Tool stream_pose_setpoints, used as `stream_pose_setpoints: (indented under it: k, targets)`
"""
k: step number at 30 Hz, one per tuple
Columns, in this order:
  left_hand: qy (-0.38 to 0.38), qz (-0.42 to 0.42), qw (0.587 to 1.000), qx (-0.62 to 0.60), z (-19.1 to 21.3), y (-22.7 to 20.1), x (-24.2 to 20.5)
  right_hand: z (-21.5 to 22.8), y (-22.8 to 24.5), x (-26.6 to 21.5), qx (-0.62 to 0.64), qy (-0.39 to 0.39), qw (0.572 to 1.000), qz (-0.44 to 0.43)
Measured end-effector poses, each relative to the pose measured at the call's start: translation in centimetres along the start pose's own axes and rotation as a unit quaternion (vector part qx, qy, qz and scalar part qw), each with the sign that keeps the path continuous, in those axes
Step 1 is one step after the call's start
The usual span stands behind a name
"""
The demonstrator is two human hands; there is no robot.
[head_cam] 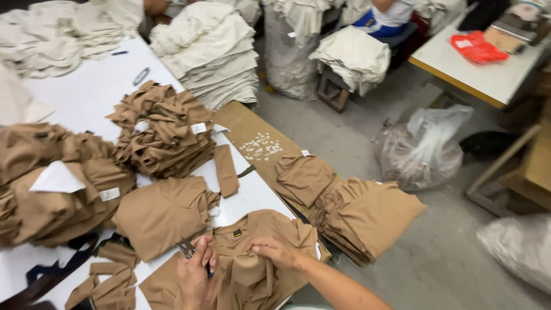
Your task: Trimming loose threads from t-shirts and folding them on a work table in a factory setting.
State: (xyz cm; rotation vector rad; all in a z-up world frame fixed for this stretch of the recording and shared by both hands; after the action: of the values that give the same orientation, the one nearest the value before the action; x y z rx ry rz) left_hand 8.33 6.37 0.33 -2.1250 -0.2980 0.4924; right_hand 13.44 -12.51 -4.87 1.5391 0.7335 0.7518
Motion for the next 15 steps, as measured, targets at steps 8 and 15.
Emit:
stream_pose_setpoints:
  k: [8, 15]
  targets:
    - [0.081, -0.045, 0.99, 0.102, 0.7, 0.5, 0.0, -1.6, 5.9, 2.8, -0.391, 0.015, 0.918, 0.069]
    - [0.045, -0.06, 0.989, 0.131, 1.1, 0.3, -1.5, 1.2, 0.7, 2.3, -0.46, -0.174, 0.87, 0.027]
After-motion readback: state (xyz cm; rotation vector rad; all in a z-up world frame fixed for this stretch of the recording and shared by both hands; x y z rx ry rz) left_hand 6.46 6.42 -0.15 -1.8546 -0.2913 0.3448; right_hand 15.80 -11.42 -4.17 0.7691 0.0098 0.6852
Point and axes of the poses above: each hand's wrist, its own x-axis towards the middle knuckle, its own z-axis out of the back of the hand, y = z × x, the point moved 7 cm from there along x, towards the middle knuckle, and after that the axes turned 2 degrees about y, right-handed, at the moved point
